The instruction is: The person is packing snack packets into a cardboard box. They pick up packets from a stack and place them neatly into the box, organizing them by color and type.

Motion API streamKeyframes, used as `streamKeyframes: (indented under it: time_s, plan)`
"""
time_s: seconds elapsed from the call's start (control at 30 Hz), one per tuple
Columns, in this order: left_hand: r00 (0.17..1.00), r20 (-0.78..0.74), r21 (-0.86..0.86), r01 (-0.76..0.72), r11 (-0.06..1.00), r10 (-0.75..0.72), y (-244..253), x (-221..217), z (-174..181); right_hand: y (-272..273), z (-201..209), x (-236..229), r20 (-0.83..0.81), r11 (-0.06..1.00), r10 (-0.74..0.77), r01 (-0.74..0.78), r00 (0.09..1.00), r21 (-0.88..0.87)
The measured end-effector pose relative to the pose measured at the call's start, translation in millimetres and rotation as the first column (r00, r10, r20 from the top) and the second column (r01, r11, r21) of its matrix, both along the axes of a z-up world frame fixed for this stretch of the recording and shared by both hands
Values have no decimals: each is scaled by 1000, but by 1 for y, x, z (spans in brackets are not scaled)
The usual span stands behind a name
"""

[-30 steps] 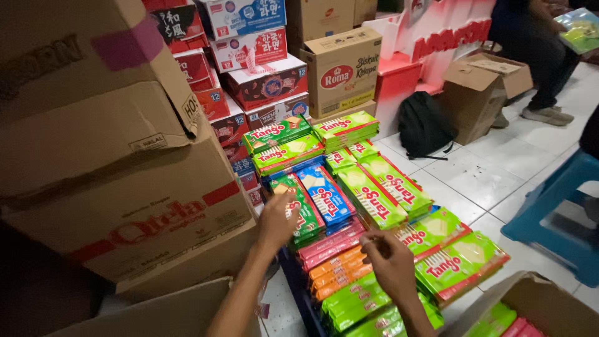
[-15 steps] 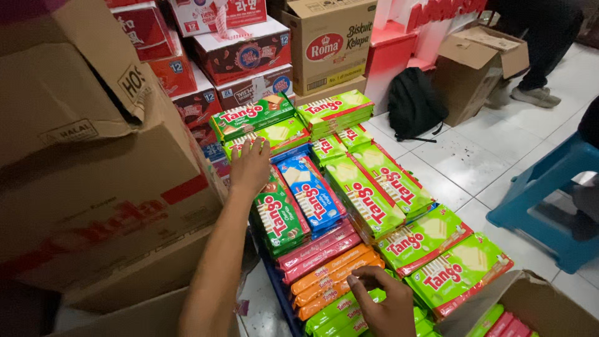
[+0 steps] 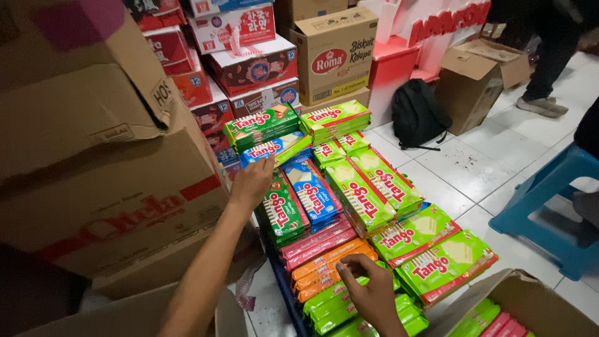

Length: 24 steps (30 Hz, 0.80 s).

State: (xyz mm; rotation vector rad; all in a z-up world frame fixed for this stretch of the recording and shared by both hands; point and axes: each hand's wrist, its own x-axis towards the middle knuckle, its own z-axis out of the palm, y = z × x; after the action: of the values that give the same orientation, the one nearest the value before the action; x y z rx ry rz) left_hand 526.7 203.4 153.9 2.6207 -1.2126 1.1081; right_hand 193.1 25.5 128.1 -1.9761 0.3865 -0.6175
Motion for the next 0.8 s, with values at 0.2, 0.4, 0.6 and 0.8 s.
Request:
streamKeyframes:
  time_s: [0.2,0.4,0.6,0.8]
  plan:
    - [863,-428,-496,23,868,-267,14,-102,51,-4,3,-5,47,986,74,-80,996,146]
    - [797,-421,-652,66,756,-433,-2,-231,81,7,69,-47,199,765,76,-185,977,617]
    - [679,-417,-669,221,710,-604,-53,-369,86,32,166,-141,194,749,20,-143,981,647]
    - [179,-613,-740,209,639,-769,-99,-488,101,-68,68,-206,155,797,-213,80,965,598]
